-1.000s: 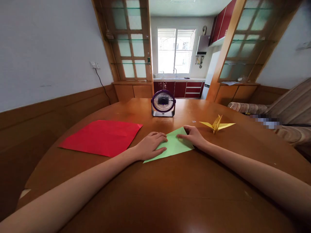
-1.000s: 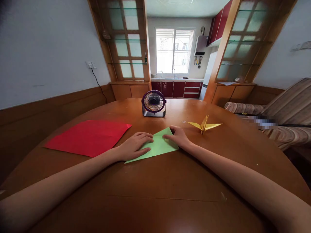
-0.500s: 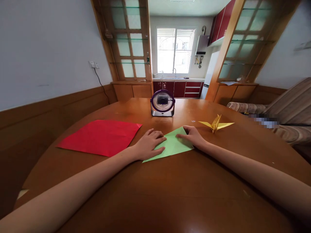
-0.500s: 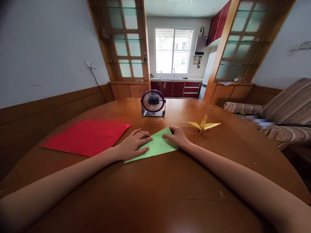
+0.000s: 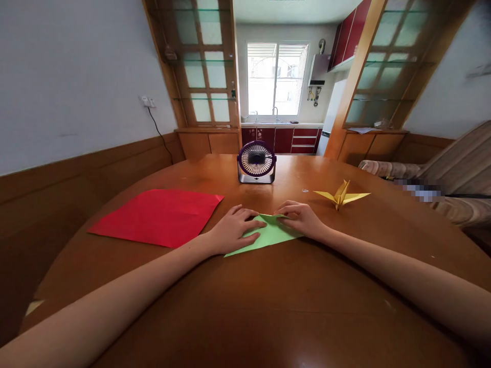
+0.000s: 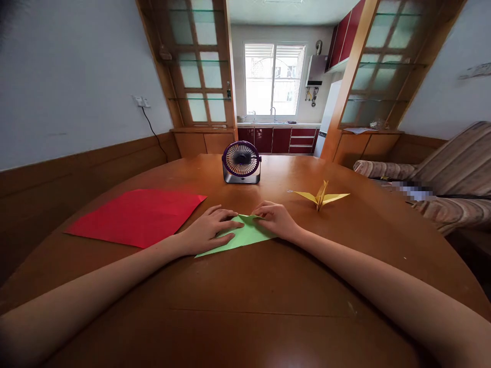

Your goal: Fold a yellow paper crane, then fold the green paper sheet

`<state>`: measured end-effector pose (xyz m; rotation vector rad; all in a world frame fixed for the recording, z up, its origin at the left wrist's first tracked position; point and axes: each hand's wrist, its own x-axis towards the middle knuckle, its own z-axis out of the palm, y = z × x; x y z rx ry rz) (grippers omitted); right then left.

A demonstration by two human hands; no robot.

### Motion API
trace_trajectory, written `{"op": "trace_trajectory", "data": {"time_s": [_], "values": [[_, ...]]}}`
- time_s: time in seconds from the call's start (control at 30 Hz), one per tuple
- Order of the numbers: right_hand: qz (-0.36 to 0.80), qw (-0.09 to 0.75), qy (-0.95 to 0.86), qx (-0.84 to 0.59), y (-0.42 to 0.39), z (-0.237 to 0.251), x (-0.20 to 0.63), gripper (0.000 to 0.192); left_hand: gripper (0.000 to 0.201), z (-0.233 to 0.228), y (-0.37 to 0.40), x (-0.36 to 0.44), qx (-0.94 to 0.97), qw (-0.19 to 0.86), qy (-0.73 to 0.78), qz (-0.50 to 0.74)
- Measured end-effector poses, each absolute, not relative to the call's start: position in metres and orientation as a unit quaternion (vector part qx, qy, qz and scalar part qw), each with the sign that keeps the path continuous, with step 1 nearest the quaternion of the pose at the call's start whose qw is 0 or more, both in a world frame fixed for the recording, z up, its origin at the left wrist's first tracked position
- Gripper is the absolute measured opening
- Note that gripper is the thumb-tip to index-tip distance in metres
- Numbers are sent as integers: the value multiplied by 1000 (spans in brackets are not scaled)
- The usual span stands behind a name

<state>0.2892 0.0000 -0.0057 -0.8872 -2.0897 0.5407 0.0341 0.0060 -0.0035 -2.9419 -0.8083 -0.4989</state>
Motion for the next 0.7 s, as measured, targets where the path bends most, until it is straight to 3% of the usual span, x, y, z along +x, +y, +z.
{"op": "trace_trajectory", "data": {"time_s": [0.3,0.53,0.7], "values": [[165,332,-884,-285,-7,-7,296,32,37,-1,4,33,-949,15,-262,-174],[137,295,-909,-261,-9,-10,298,36,35,1,2,35,-942,-29,-277,-187],[129,280,-917,-253,-10,-10,299,37,45,1,3,34,-938,-33,-293,-181]]}}
